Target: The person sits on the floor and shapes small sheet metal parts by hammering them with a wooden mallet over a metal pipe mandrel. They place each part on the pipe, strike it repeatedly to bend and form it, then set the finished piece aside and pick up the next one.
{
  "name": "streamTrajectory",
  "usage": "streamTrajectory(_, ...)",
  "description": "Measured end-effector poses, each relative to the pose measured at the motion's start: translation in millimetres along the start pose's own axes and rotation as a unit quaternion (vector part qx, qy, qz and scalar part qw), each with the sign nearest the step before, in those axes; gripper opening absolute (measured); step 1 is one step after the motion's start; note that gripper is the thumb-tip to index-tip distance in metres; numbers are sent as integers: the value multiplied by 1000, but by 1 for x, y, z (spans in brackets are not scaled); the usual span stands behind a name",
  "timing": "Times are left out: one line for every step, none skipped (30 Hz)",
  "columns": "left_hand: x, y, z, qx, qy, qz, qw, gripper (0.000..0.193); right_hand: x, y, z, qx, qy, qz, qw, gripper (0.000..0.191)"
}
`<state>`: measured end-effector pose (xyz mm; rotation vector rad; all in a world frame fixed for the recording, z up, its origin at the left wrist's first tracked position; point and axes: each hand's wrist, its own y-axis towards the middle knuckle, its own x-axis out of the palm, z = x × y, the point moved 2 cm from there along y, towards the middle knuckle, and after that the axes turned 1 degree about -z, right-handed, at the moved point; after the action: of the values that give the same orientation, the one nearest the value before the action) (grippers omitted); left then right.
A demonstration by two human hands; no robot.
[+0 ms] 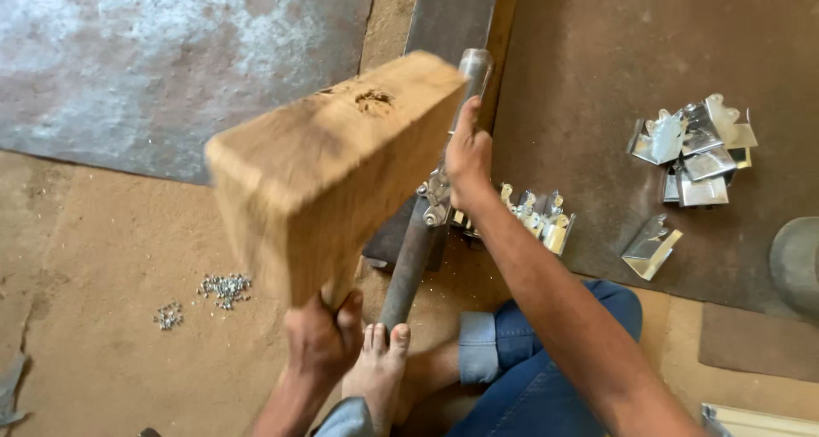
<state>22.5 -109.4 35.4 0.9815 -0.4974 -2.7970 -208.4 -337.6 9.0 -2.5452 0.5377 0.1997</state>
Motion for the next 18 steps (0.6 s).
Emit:
streamTrajectory(4,7,3,74,23,32,996,15,1,2,-1,40,61,-21,997,89)
streamTrajectory(10,14,1,22,8,3,1000,24,0,5,-2,55,85,-7,995,91)
streamTrajectory(17,20,-2,-27,-6,-25,999,35,-2,9,-2,68,110,5,992,93)
streamTrajectory(24,24,-7,-139,-42,-94,985,31,-2,13,0,82,138,19,987,95)
streamTrajectory(31,26,-12,-247,-80,-166,951,29,-2,18,2,74,124,28,989,96)
streamTrajectory(38,26,-17,-351,-117,-239,898,27,-3,22,6,69,109,40,991,97)
streamTrajectory(39,30,-18,-325,-137,-197,915,27,-3,26,9,63,91,51,993,99)
streamTrajectory(40,33,-20,-296,-154,-150,931,27,-2,29,13,59,119,41,990,93)
streamTrajectory(40,35,-21,-264,-170,-98,944,28,-2,32,16,52,148,28,987,88)
streamTrajectory(40,38,-21,-199,-159,-75,964,28,0,34,19,51,180,14,982,83)
streamTrajectory(40,39,-22,-138,-149,-57,978,27,-2,35,19,49,164,14,985,81)
streamTrajectory(40,40,-22,-81,-138,-43,986,27,-2,34,19,51,147,15,988,80)
streamTrajectory(43,40,-25,-123,-117,-93,981,27,-4,33,17,50,130,14,990,81)
streamTrajectory(45,40,-29,-156,-95,-137,974,27,-4,32,13,56,149,-8,987,78)
streamTrajectory(47,39,-31,-183,-73,-177,964,28,-4,29,8,58,169,-30,983,77)
streamTrajectory(48,39,-33,-199,-87,-164,962,26,-5,26,1,62,187,-51,979,76)
streamTrajectory(48,38,-35,-214,-103,-152,960,25,-4,22,-5,58,181,-64,980,76)
streamTrajectory(48,38,-36,-232,-121,-138,955,24,-6,18,-10,53,170,-78,981,76)
